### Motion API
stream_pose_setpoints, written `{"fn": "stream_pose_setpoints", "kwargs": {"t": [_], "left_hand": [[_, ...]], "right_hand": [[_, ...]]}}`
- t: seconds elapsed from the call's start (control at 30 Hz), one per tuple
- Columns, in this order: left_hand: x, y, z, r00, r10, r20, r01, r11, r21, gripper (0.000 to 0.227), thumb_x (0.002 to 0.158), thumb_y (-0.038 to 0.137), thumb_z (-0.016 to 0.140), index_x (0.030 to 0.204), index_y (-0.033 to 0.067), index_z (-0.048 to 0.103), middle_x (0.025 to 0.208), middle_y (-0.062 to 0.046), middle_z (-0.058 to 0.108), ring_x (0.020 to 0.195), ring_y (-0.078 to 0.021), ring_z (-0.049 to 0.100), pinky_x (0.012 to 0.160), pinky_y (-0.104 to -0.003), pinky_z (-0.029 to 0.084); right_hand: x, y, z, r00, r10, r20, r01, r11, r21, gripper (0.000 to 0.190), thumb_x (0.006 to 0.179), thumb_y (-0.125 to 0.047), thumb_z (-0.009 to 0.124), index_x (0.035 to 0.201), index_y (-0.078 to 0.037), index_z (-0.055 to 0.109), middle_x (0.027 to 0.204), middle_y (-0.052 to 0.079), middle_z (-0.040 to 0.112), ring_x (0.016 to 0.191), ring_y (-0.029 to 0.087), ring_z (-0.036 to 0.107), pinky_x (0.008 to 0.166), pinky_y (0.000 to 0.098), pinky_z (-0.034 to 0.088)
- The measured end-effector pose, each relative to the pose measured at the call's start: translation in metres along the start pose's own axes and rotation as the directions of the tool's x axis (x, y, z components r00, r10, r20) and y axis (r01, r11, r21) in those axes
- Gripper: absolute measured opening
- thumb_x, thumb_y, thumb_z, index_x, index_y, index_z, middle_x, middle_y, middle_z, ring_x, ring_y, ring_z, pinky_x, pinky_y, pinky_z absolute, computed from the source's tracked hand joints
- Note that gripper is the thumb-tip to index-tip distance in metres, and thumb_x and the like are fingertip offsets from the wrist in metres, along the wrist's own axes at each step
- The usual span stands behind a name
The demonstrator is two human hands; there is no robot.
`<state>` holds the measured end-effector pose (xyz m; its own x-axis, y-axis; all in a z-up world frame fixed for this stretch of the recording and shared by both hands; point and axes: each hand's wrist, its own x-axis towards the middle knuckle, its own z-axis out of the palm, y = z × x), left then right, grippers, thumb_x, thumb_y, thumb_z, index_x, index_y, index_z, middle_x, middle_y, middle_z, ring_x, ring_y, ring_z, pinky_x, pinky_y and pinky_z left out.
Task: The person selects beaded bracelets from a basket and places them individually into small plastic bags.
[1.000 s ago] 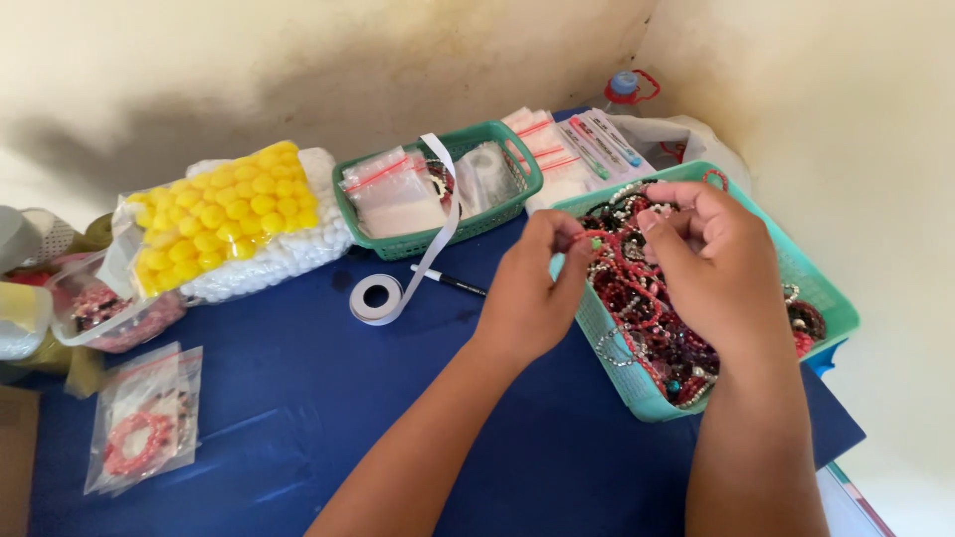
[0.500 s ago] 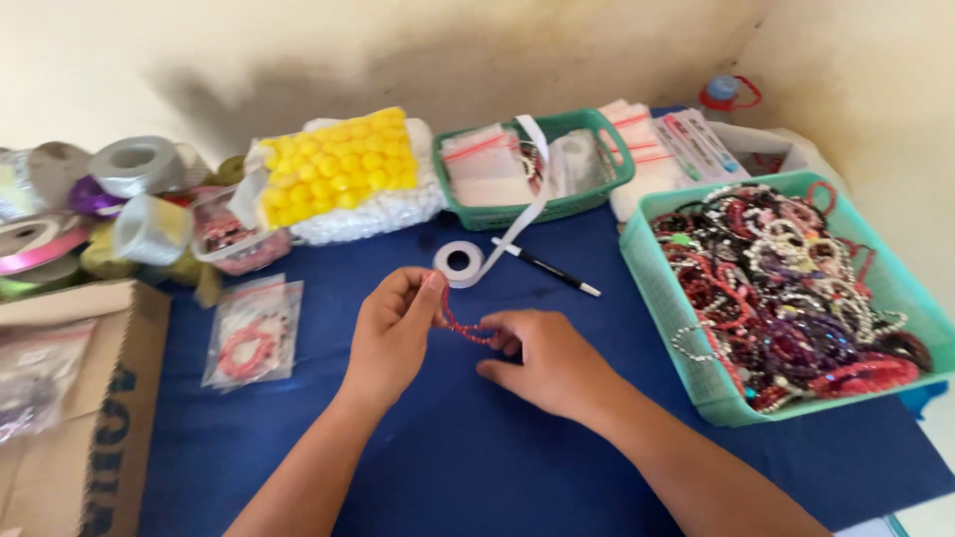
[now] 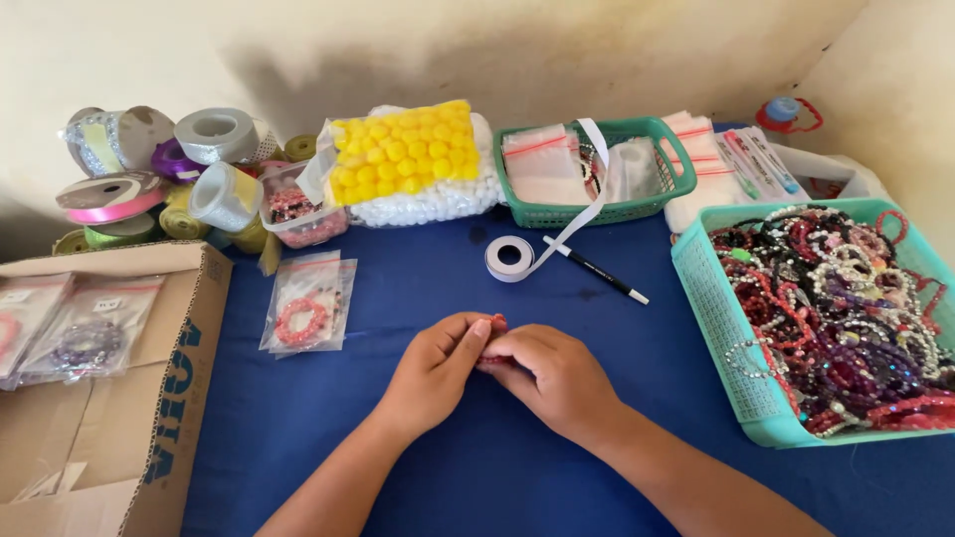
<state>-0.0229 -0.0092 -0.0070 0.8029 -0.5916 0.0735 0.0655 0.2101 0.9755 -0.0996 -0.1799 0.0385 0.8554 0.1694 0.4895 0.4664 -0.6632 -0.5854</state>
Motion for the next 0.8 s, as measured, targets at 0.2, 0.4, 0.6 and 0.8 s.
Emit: {"fn": "stream_pose_setpoints", "kwargs": {"t": [0.2, 0.4, 0.6, 0.8], "left_hand": [[-0.007, 0.023, -0.001, 0.977, -0.042, 0.211, 0.045, 0.999, -0.011, 0.025, 0.103, 0.016, 0.059, 0.121, 0.0000, 0.065, 0.101, -0.003, 0.069, 0.094, -0.0075, 0.064, 0.087, -0.024, 0.053], [-0.001, 0.005, -0.009, 0.988, -0.094, 0.125, 0.111, 0.984, -0.137, 0.019, 0.098, 0.008, 0.066, 0.114, -0.0015, 0.062, 0.097, -0.005, 0.069, 0.087, -0.0112, 0.065, 0.080, -0.027, 0.055], [0.005, 0.008, -0.016, 0.996, -0.077, -0.044, 0.071, 0.990, -0.123, 0.015, 0.094, 0.003, 0.064, 0.109, 0.0009, 0.061, 0.096, -0.004, 0.069, 0.087, -0.0092, 0.066, 0.081, -0.026, 0.055], [-0.010, 0.046, 0.011, 0.978, -0.065, -0.197, 0.154, 0.865, 0.477, 0.019, 0.087, 0.010, 0.067, 0.105, 0.0041, 0.068, 0.091, -0.009, 0.072, 0.080, -0.0179, 0.068, 0.072, -0.031, 0.054]], "right_hand": [[0.008, -0.001, -0.005, 0.982, 0.127, -0.141, -0.098, 0.977, 0.191, 0.016, 0.089, -0.010, 0.076, 0.100, -0.004, 0.067, 0.117, 0.010, 0.069, 0.083, 0.016, 0.071, 0.076, 0.0282, 0.057], [-0.004, 0.026, 0.022, 0.872, 0.468, 0.147, -0.428, 0.579, 0.694, 0.026, 0.099, -0.007, 0.065, 0.122, 0.001, 0.054, 0.104, 0.007, 0.070, 0.091, 0.010, 0.068, 0.079, 0.0257, 0.057], [-0.004, 0.034, 0.014, 0.805, 0.505, 0.311, -0.428, 0.131, 0.894, 0.040, 0.100, -0.003, 0.058, 0.139, 0.002, 0.050, 0.099, 0.008, 0.064, 0.092, 0.012, 0.067, 0.086, 0.0294, 0.057], [-0.003, 0.035, 0.020, 0.818, 0.524, 0.238, -0.509, 0.466, 0.724, 0.033, 0.089, 0.003, 0.057, 0.122, 0.002, 0.060, 0.107, 0.009, 0.071, 0.091, 0.014, 0.072, 0.084, 0.0303, 0.061]]}}
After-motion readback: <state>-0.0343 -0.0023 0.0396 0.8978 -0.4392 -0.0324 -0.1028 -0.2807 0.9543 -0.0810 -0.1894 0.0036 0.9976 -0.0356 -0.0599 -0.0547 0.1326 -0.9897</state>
